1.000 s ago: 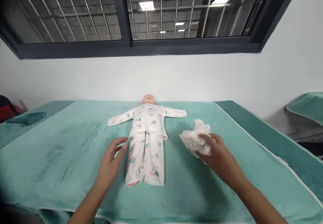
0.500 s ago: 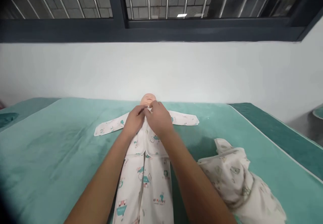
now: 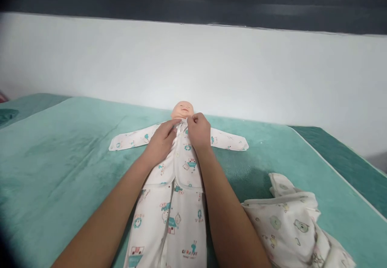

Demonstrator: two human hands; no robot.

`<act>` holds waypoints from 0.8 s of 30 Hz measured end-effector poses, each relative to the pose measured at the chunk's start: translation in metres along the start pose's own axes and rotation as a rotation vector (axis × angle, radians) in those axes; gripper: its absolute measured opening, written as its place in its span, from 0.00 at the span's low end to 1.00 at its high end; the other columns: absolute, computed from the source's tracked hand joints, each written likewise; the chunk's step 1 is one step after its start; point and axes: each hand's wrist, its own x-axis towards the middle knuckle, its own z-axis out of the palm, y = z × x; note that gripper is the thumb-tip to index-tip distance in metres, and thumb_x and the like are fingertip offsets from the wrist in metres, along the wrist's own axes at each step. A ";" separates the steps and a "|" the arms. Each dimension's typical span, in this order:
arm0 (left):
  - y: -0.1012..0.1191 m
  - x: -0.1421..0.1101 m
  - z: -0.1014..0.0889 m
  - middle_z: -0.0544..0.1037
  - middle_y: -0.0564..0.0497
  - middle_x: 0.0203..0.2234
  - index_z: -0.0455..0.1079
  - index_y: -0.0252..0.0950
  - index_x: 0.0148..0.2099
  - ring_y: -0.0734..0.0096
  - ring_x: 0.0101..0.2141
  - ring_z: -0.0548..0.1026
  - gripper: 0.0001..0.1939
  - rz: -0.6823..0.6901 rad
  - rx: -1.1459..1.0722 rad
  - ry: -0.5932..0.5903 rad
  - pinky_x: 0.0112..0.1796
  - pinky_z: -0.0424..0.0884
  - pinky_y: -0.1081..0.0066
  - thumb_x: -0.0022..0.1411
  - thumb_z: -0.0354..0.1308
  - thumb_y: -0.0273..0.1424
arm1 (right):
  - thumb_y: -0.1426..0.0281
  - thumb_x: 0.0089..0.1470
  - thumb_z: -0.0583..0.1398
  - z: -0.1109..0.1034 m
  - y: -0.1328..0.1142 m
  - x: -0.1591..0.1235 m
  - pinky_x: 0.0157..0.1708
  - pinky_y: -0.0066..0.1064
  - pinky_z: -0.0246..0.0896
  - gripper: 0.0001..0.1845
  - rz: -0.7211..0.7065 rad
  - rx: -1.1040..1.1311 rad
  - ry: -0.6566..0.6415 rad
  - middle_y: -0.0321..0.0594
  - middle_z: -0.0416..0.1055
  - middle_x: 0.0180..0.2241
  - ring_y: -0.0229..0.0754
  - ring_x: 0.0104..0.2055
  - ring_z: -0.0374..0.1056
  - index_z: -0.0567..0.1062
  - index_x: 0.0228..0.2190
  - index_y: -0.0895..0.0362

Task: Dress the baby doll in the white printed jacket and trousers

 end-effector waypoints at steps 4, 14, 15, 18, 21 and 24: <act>-0.002 -0.009 -0.007 0.74 0.50 0.58 0.74 0.41 0.51 0.65 0.61 0.67 0.14 0.018 -0.108 -0.015 0.62 0.60 0.60 0.68 0.50 0.29 | 0.67 0.54 0.57 -0.006 0.000 -0.022 0.37 0.32 0.58 0.10 -0.125 0.033 -0.016 0.39 0.73 0.40 0.37 0.30 0.62 0.72 0.39 0.55; 0.001 -0.026 -0.013 0.72 0.49 0.60 0.75 0.41 0.46 0.63 0.62 0.65 0.09 -0.002 -0.195 -0.046 0.63 0.58 0.57 0.67 0.55 0.33 | 0.64 0.57 0.60 -0.026 0.001 -0.084 0.40 0.31 0.60 0.09 -0.145 0.119 -0.125 0.37 0.70 0.37 0.38 0.36 0.62 0.73 0.39 0.54; 0.002 -0.027 -0.014 0.72 0.49 0.60 0.74 0.41 0.45 0.62 0.62 0.65 0.09 -0.014 -0.208 -0.046 0.63 0.59 0.57 0.67 0.55 0.33 | 0.64 0.57 0.60 -0.027 0.001 -0.083 0.39 0.31 0.60 0.09 -0.131 0.123 -0.140 0.36 0.70 0.36 0.38 0.35 0.62 0.74 0.39 0.54; 0.004 -0.026 -0.015 0.72 0.51 0.60 0.74 0.40 0.42 0.62 0.62 0.66 0.06 -0.051 -0.252 -0.051 0.63 0.59 0.58 0.66 0.56 0.32 | 0.63 0.55 0.62 -0.026 0.000 -0.077 0.37 0.31 0.59 0.10 -0.076 0.146 -0.158 0.36 0.70 0.34 0.37 0.33 0.61 0.75 0.38 0.56; 0.005 -0.023 -0.016 0.72 0.52 0.59 0.74 0.40 0.38 0.62 0.60 0.67 0.05 -0.079 -0.262 -0.055 0.63 0.57 0.57 0.64 0.57 0.30 | 0.64 0.54 0.63 -0.025 0.000 -0.071 0.37 0.32 0.58 0.11 -0.059 0.138 -0.156 0.36 0.70 0.34 0.37 0.32 0.60 0.76 0.38 0.56; 0.007 -0.021 -0.016 0.73 0.53 0.58 0.74 0.40 0.35 0.60 0.59 0.67 0.04 -0.106 -0.268 -0.062 0.62 0.57 0.55 0.62 0.58 0.28 | 0.65 0.53 0.63 -0.026 0.001 -0.068 0.36 0.32 0.57 0.09 -0.046 0.134 -0.171 0.35 0.70 0.32 0.36 0.31 0.60 0.77 0.37 0.56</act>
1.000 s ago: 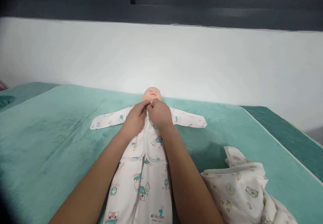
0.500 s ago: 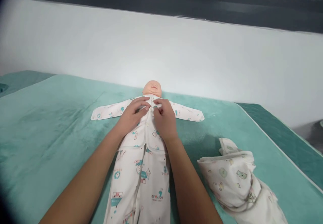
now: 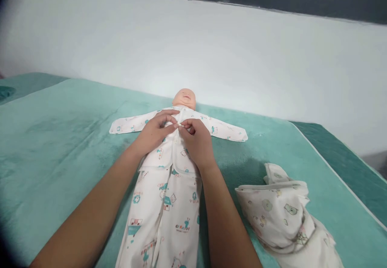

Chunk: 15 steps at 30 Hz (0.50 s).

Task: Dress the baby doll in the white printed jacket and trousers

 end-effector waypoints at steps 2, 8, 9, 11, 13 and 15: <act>0.001 0.000 0.001 0.73 0.53 0.58 0.73 0.39 0.34 0.60 0.59 0.67 0.04 -0.008 0.000 0.000 0.62 0.57 0.55 0.61 0.58 0.27 | 0.65 0.53 0.63 -0.001 0.000 0.001 0.35 0.32 0.57 0.09 0.026 0.006 -0.021 0.34 0.70 0.31 0.36 0.30 0.59 0.77 0.35 0.56; -0.003 -0.001 0.003 0.75 0.51 0.55 0.72 0.39 0.33 0.59 0.57 0.69 0.03 0.057 -0.006 0.042 0.60 0.59 0.55 0.61 0.59 0.28 | 0.64 0.53 0.63 0.000 -0.002 0.003 0.34 0.32 0.56 0.08 0.060 0.036 -0.023 0.34 0.70 0.29 0.37 0.30 0.60 0.77 0.32 0.55; -0.004 -0.001 0.003 0.75 0.51 0.55 0.72 0.39 0.33 0.59 0.57 0.69 0.03 0.064 -0.018 0.037 0.60 0.60 0.55 0.61 0.58 0.28 | 0.64 0.52 0.63 0.001 -0.002 0.003 0.34 0.32 0.57 0.08 0.063 0.035 -0.017 0.34 0.71 0.29 0.37 0.30 0.61 0.77 0.32 0.55; -0.006 -0.001 0.002 0.75 0.51 0.55 0.73 0.39 0.33 0.59 0.57 0.69 0.04 0.069 -0.043 0.026 0.59 0.60 0.56 0.62 0.58 0.29 | 0.64 0.52 0.63 0.001 -0.002 0.003 0.34 0.32 0.57 0.08 0.067 0.028 -0.002 0.35 0.71 0.29 0.38 0.30 0.62 0.77 0.32 0.55; -0.007 -0.001 0.001 0.74 0.50 0.56 0.74 0.39 0.34 0.59 0.56 0.70 0.06 0.068 -0.078 0.017 0.58 0.62 0.57 0.63 0.57 0.30 | 0.64 0.52 0.63 0.002 -0.002 0.003 0.34 0.32 0.58 0.07 0.066 0.022 0.019 0.35 0.72 0.29 0.38 0.30 0.63 0.77 0.31 0.55; -0.008 -0.001 0.000 0.74 0.50 0.56 0.76 0.39 0.36 0.60 0.55 0.70 0.07 0.068 -0.112 0.009 0.57 0.64 0.58 0.65 0.56 0.31 | 0.64 0.51 0.64 0.001 -0.002 0.003 0.34 0.32 0.58 0.07 0.068 0.019 0.037 0.35 0.73 0.29 0.38 0.30 0.63 0.77 0.30 0.56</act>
